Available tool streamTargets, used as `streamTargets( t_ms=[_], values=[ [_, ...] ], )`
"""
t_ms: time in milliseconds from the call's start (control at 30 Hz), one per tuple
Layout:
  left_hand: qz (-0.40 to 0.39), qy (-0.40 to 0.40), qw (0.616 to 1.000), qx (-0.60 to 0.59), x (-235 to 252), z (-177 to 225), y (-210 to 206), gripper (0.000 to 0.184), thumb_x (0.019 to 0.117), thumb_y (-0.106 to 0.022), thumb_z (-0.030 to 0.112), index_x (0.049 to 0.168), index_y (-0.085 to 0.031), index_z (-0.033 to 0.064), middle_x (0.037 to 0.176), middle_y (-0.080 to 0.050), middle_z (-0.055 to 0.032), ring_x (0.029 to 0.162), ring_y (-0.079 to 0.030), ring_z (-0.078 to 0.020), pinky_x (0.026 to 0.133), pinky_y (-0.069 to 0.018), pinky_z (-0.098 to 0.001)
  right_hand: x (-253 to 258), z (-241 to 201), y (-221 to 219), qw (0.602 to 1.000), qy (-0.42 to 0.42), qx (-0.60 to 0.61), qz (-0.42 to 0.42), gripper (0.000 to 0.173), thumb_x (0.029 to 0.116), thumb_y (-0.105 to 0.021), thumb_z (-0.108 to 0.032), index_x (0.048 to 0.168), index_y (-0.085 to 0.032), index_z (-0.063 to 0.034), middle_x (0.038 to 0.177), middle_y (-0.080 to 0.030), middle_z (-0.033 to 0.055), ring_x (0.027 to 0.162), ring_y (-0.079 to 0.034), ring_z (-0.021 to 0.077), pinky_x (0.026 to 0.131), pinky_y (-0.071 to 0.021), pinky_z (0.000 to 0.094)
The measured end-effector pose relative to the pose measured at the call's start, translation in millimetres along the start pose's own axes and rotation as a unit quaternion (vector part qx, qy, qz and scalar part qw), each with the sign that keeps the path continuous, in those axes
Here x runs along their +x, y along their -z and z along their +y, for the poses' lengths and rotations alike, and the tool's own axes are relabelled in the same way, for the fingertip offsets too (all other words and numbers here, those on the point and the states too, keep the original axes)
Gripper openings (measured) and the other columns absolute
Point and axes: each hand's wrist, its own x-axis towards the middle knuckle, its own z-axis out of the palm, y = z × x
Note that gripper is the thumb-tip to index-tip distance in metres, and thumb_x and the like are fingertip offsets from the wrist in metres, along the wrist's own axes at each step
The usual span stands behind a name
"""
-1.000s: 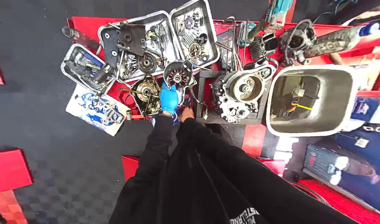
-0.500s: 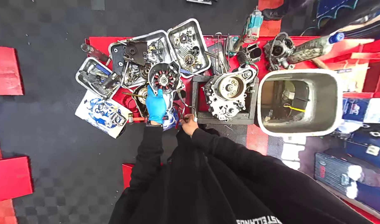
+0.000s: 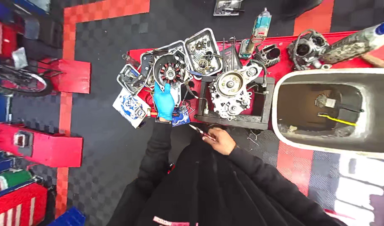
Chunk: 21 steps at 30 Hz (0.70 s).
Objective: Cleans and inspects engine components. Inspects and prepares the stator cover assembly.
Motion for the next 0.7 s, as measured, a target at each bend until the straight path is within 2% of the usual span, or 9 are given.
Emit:
streamTargets(
  t_ms=[67, 133, 267, 333, 433, 500, 567, 633, 700],
  values=[
    [0.036, -0.019, 0.998, -0.056, -18.7, 15.0, -1.5, 0.051, 0.1044, -0.058, 0.030, 0.149, -0.050, 0.0061, 0.133, -0.067, -0.0112, 0.123, -0.064, -0.0192, 0.108, -0.0505, -0.0436, -32.9, 3.0, 17.6, 0.992, 0.077, 0.091, 0.032, 0.044, 0.0925, -0.069, -0.052, 0.075, -0.065, -0.0116, 0.123, -0.067, 0.0093, 0.124, -0.057, 0.0245, 0.104, -0.0470, 0.0461],
    [0.056, -0.036, 0.992, -0.109, -41.9, 28.1, -0.6, 0.052, 0.1044, -0.059, 0.029, 0.149, -0.048, 0.0046, 0.136, -0.065, -0.0112, 0.125, -0.063, -0.0184, 0.109, -0.0509, -0.0421, -54.1, 6.0, 35.3, 0.962, 0.158, 0.224, -0.005, 0.043, 0.0967, -0.065, -0.044, 0.073, -0.063, -0.0082, 0.145, -0.059, 0.0146, 0.141, -0.049, 0.0271, 0.114, -0.0438, 0.0461],
    [0.057, -0.039, 0.987, -0.144, -85.3, 51.4, 4.8, 0.044, 0.1046, -0.058, 0.033, 0.140, -0.057, 0.0074, 0.124, -0.069, -0.0105, 0.109, -0.069, -0.0191, 0.096, -0.0566, -0.0438, -68.5, 9.2, 50.8, 0.835, 0.280, 0.463, -0.098, 0.039, 0.0983, -0.064, -0.047, 0.087, -0.071, -0.0096, 0.148, -0.058, 0.0154, 0.139, -0.052, 0.0279, 0.110, -0.0479, 0.0424],
    [0.040, -0.031, 0.985, -0.164, -104.1, 59.3, 11.5, 0.038, 0.1046, -0.059, 0.034, 0.132, -0.062, 0.0073, 0.113, -0.071, -0.0093, 0.098, -0.070, -0.0174, 0.088, -0.0591, -0.0414, -75.3, 2.2, 54.0, 0.800, 0.302, 0.508, -0.099, 0.033, 0.0975, -0.066, -0.046, 0.096, -0.074, -0.0138, 0.141, -0.063, 0.0109, 0.133, -0.057, 0.0242, 0.106, -0.0501, 0.0399],
    [0.013, -0.016, 0.984, -0.179, -126.2, 66.3, 17.5, 0.034, 0.1050, -0.058, 0.034, 0.127, -0.064, 0.0088, 0.105, -0.072, -0.0076, 0.090, -0.070, -0.0156, 0.082, -0.0601, -0.0386, -83.9, -14.2, 62.9, 0.763, 0.319, 0.558, -0.066, 0.029, 0.0980, -0.067, -0.041, 0.103, -0.074, -0.0137, 0.125, -0.070, 0.0124, 0.119, -0.066, 0.0304, 0.101, -0.0549, 0.0496],
    [0.012, -0.016, 0.984, -0.178, -138.2, 66.9, 16.3, 0.033, 0.1050, -0.059, 0.032, 0.129, -0.064, 0.0097, 0.106, -0.072, -0.0078, 0.089, -0.070, -0.0160, 0.080, -0.0605, -0.0388, -90.2, -20.3, 72.1, 0.773, 0.317, 0.549, -0.026, 0.023, 0.1005, -0.066, -0.035, 0.100, -0.071, -0.0123, 0.111, -0.072, 0.0101, 0.102, -0.071, 0.0281, 0.091, -0.0604, 0.0496],
    [0.026, -0.027, 0.986, -0.161, -146.2, 65.7, 10.9, 0.037, 0.1046, -0.060, 0.030, 0.135, -0.062, 0.0100, 0.111, -0.072, -0.0089, 0.093, -0.071, -0.0176, 0.082, -0.0604, -0.0409, -98.6, -20.4, 85.4, 0.837, 0.297, 0.458, 0.023, 0.021, 0.1012, -0.065, -0.027, 0.093, -0.067, -0.0076, 0.104, -0.069, 0.0093, 0.091, -0.071, 0.0226, 0.079, -0.0638, 0.0415],
    [0.036, -0.043, 0.988, -0.143, -149.2, 61.3, 3.8, 0.043, 0.1048, -0.059, 0.028, 0.144, -0.056, 0.0101, 0.123, -0.071, -0.0092, 0.103, -0.071, -0.0184, 0.091, -0.0595, -0.0427, -107.0, -20.2, 97.5, 0.911, 0.259, 0.318, 0.050, 0.024, 0.0992, -0.067, -0.023, 0.083, -0.062, -0.0057, 0.095, -0.067, 0.0088, 0.082, -0.068, 0.0167, 0.071, -0.0601, 0.0332],
    [0.048, -0.059, 0.991, -0.109, -149.1, 50.6, -4.6, 0.049, 0.1043, -0.060, 0.026, 0.150, -0.051, 0.0109, 0.130, -0.069, -0.0089, 0.114, -0.069, -0.0191, 0.099, -0.0564, -0.0450, -112.0, -18.2, 98.5, 0.953, 0.206, 0.217, 0.047, 0.028, 0.0974, -0.069, -0.026, 0.079, -0.060, -0.0068, 0.086, -0.064, 0.0063, 0.075, -0.064, 0.0133, 0.064, -0.0553, 0.0305]
  ],
)
